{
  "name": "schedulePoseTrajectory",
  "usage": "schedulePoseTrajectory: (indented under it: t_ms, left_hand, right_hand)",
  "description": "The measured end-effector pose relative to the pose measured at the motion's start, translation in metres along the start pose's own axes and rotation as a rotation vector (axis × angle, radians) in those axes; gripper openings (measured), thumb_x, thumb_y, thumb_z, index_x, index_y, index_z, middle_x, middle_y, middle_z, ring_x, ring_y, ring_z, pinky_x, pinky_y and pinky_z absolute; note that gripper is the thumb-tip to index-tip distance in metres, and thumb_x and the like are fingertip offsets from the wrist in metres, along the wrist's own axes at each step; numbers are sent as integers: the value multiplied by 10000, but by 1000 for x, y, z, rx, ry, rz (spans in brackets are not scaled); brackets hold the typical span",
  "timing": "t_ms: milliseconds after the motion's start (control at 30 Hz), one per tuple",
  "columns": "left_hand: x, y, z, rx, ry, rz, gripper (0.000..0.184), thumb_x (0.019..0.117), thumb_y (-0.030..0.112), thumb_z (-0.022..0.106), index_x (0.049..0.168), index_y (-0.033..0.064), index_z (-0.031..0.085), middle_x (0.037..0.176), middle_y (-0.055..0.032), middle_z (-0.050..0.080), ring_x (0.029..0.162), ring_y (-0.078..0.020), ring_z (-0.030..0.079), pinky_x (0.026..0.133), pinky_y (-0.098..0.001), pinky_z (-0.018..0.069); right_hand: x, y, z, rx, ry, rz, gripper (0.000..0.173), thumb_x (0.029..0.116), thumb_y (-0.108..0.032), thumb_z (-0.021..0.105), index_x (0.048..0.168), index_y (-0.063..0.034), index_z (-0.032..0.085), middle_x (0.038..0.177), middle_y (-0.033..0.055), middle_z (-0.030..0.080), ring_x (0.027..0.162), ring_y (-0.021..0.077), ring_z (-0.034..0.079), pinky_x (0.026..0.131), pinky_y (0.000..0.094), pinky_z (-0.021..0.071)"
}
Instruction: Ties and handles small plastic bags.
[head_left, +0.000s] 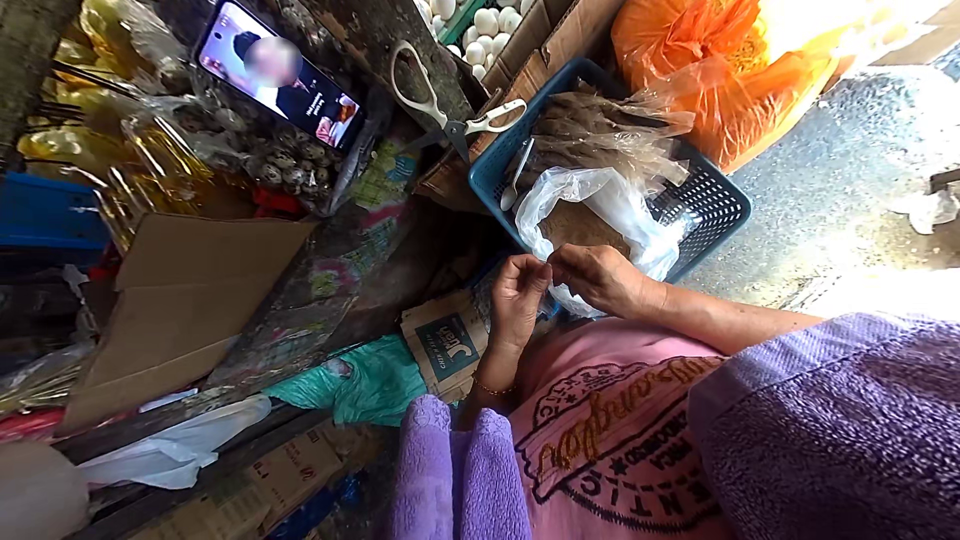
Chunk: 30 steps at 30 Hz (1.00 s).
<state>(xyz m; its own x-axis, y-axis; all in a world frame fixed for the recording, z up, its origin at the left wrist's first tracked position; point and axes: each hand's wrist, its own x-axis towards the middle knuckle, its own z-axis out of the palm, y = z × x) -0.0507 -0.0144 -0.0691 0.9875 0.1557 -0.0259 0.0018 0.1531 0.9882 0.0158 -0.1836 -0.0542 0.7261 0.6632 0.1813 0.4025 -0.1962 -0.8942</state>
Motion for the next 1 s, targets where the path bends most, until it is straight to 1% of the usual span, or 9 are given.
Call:
schedulePoseTrajectory:
  t_ms: [100,200,333,433,600,733,833,900,1000]
  left_hand:
    - [0,2,-2,73,46,39,44,993,102,640,999,109,683,876,61,659,769,-11,609,719,-192,531]
    - [-1,3,0,188,66,64,112,1036,137,577,971,93,657,772,65,589,634,9,518,587,-152,450]
    - [-2,-1,4,302,94,57,232,1084,232,480,936,116,615,655,71,481,528,-10,436,510,-172,403]
    - [-3,-2,4,395,122,27,267,1100,277,438,952,103,578,658,58,472,535,-20,458,524,-186,428]
    - [-2,3,3,329,50,18,147,1073,160,506,1116,48,590,869,6,601,735,-47,589,687,-219,528]
    - [-2,3,6,349,78,0,193,1082,207,490,1025,73,616,705,53,523,573,-12,484,548,-173,437]
    - [-1,2,6,310,90,45,92,1056,191,556,1041,109,596,757,65,541,576,13,465,529,-143,412]
    - [0,3,5,266,70,46,75,1029,141,598,1090,112,566,791,55,581,624,4,526,571,-155,462]
    - [-2,5,5,250,31,28,189,973,38,653,1130,75,555,903,27,648,793,-26,635,742,-216,560]
  right_hand:
    - [-1,4,-1,33,-25,-21,245,1049,-117,495,1051,-13,716,791,46,700,637,100,640,634,282,558]
    - [-1,7,-2,52,-46,-33,274,1055,-131,473,1100,-9,714,825,64,707,671,114,646,668,302,557]
    - [-1,5,-2,46,-48,-11,246,1046,-118,499,1111,-13,712,847,72,703,701,128,653,689,316,564]
    - [-2,3,-2,37,-45,-24,241,1034,-112,510,1120,-15,713,850,69,701,709,119,647,689,307,556]
    - [-4,7,-4,44,-12,9,227,1032,-123,528,1143,-19,697,890,82,708,732,132,662,702,327,568]
    - [-4,8,-5,40,-7,28,242,1044,-141,508,1141,-21,694,885,79,707,726,133,664,700,331,573]
    - [-4,5,-3,59,-35,50,316,1085,-222,452,1153,-26,690,853,62,692,693,115,638,672,313,552]
    - [-4,4,-3,58,-51,61,357,1100,-279,428,1160,-42,688,841,45,682,687,101,630,664,301,545]
    - [-3,6,-2,49,-55,58,349,1082,-305,474,1180,-38,676,864,57,696,709,117,652,677,317,561]
